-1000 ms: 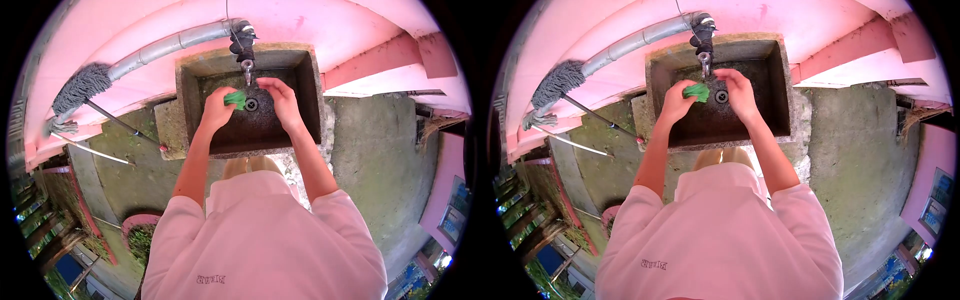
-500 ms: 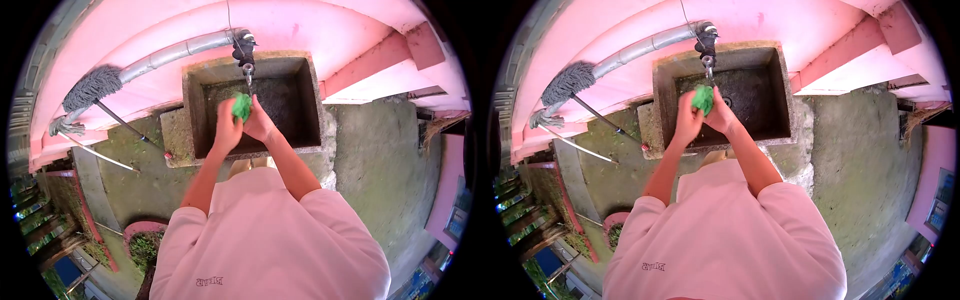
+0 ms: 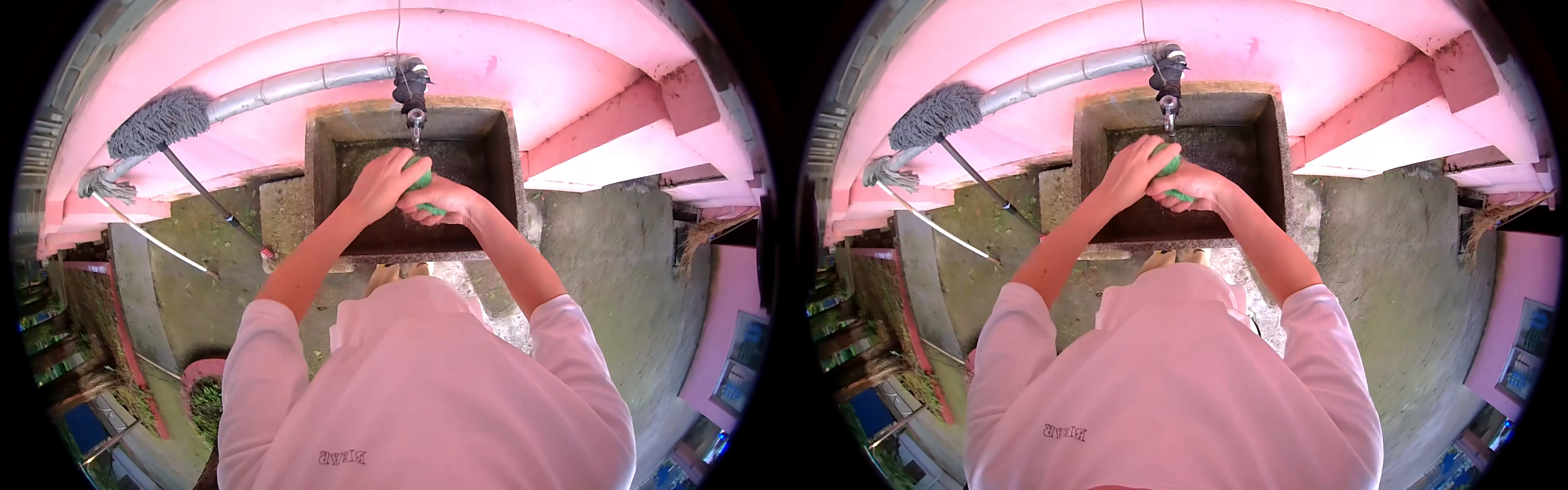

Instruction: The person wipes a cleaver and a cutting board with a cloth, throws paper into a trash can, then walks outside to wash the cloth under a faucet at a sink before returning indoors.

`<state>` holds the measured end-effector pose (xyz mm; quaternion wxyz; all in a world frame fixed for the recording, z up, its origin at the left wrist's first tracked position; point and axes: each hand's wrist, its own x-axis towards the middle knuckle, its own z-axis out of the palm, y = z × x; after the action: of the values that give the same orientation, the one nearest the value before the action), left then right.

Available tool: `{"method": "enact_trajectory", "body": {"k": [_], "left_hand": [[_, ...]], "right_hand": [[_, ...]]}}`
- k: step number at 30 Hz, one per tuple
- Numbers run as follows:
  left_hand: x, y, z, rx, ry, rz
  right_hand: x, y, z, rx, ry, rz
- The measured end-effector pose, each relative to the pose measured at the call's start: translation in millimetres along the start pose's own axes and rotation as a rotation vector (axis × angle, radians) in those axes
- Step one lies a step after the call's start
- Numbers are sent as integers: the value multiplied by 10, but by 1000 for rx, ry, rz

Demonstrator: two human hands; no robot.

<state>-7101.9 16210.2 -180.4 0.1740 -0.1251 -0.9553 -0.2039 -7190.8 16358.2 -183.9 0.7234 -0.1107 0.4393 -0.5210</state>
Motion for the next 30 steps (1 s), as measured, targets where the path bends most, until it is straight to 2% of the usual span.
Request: {"method": "enact_trajectory", "body": {"k": [2,3,4,6,7,8,10,12,14,15,16,18,19,20,21,22,23,24,25,26,27,28,30], "left_hand": [[114,-115,-1,225,-290,-118],[120,-193,42,267,-207,-62],[78,-214,106,267,-206,-70],[75,-179,143,245,-452,-299],[-85,-206,303,61,-368,-466],[-102,-152,276,61,-368,-466],[-103,-73,225,-695,-521,-1005],[-168,-111,282,-786,-521,-1022],[-266,-107,322,-1094,-482,-1128],[-279,-107,292,-1079,-497,-1137],[-341,-123,291,-1086,-480,-1151],[-381,-131,271,-1009,-326,-1110],[-451,-113,245,-1010,-320,-1116],[-493,-19,119,-736,-262,-947],[-505,38,17,-467,-206,-770],[-495,43,-43,-466,-205,-772],[-491,48,-93,-138,-69,-458],[-491,51,-133,184,65,-136],[-481,20,-164,264,-18,-6],[-450,-3,-175,264,-16,-8],[-413,-21,-180,334,-18,120],[-374,-33,-184,404,-22,247],[-232,-43,-161,385,58,272]], "right_hand": [[64,-96,-4,-164,132,-33],[164,-73,-99,-328,212,-56],[307,50,-191,-331,208,-50],[454,132,-125,-1338,785,-589],[418,170,-162,-1681,753,-548],[412,182,-199,-1681,753,-548],[388,197,-293,-1913,686,-893],[411,226,-306,-1910,681,-921],[461,313,-339,-1883,698,-941],[473,360,-316,-1803,718,-813],[509,394,-292,-1808,692,-817],[543,445,-279,-1575,819,-656],[547,451,-293,-1510,869,-585],[551,417,-328,-1511,865,-586],[554,361,-381,-1116,743,-372],[539,326,-428,-721,606,-167],[377,160,-353,-368,332,26],[302,63,-259,-368,329,27],[237,-5,-176,-245,149,111],[185,-60,-107,-121,-30,194],[165,-104,-37,-135,-125,231],[193,-94,10,-138,-126,235],[244,-92,78,-151,-318,358]]}}
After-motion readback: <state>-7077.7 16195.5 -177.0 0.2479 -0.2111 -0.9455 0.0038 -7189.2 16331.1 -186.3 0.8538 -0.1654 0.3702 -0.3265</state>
